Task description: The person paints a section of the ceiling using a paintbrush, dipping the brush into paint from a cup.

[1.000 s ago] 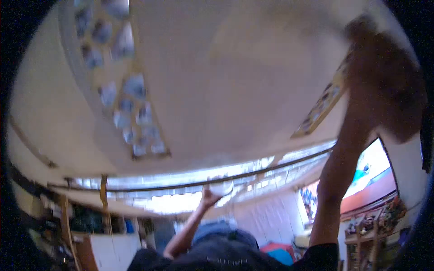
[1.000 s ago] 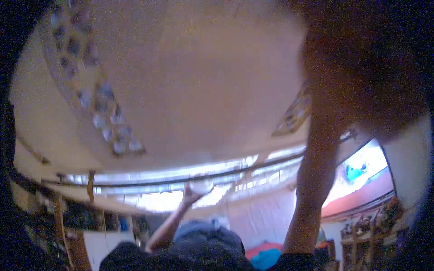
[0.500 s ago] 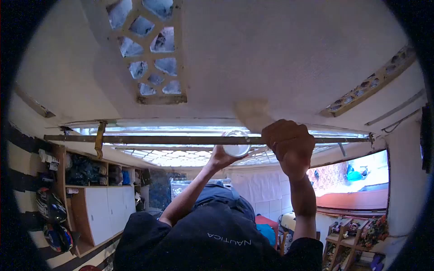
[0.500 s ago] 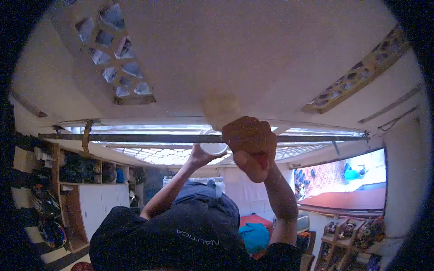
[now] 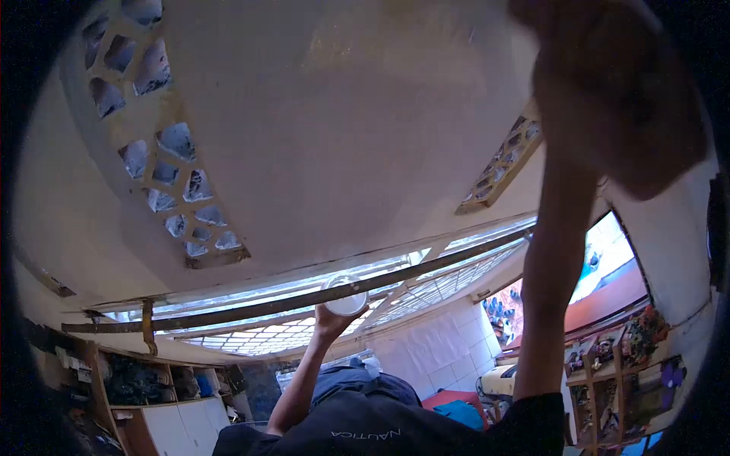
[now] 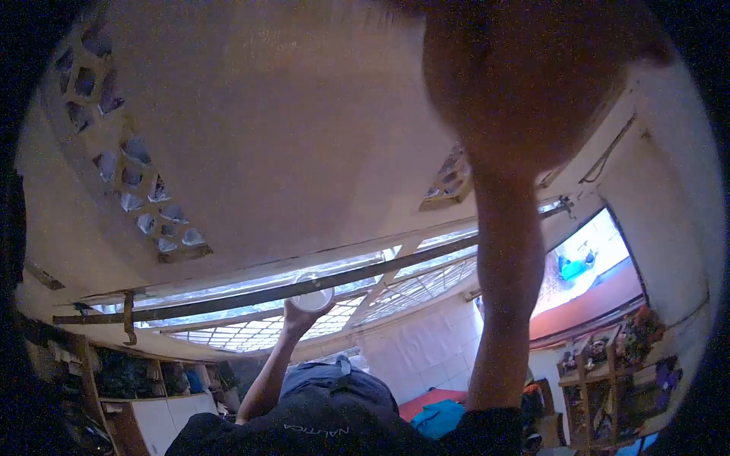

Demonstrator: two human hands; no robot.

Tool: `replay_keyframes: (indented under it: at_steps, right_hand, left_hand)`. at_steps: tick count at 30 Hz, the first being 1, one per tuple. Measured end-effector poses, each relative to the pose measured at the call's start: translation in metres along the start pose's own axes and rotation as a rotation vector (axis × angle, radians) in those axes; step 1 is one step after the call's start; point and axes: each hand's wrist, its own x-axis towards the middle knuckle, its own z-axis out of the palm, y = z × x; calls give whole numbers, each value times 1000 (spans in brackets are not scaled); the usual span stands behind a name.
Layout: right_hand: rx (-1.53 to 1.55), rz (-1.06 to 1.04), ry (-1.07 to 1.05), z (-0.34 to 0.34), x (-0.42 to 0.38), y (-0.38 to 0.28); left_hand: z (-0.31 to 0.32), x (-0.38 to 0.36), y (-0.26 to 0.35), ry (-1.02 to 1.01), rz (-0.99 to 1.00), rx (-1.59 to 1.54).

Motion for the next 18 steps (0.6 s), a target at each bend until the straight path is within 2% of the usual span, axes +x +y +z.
replay_keyframes:
  at_steps: [1,2,3,5,9,12,13,14,15,16,17,18]
  right_hand:
    - [-7,-30,-24,2,-1,-1]
    - [-16,-39,55,7,-1,-3]
    - [25,-4,161,14,-2,-5]
    - [169,132,404,32,-4,-14]
    - [385,246,831,85,-21,-44]
    - [404,287,839,158,-53,-82]
    - [576,234,864,174,-51,-93]
    - [749,352,808,187,-60,-112]
    - [845,444,902,216,-71,-130]
    - [937,541,857,224,-79,-143]
    - [924,602,841,233,-86,-151]
    - [913,673,828,238,-92,-162]
  left_hand:
    - [3,-10,-1,0,116,58]
    - [3,14,1,3,293,127]
    - [4,25,1,1,311,128]
    - [-1,-1,0,-3,-122,121]
    - [5,2,-2,15,13,-13]
    - [2,-1,-12,-23,6,75]
    - [2,-2,-12,-47,-34,28]
    - [2,-2,-13,-48,-45,34]
    - [2,-2,-16,-13,5,81]
    - [2,-2,-12,19,55,130]
    - [0,-6,-8,-4,-21,42]
    - [1,-6,-12,10,24,79]
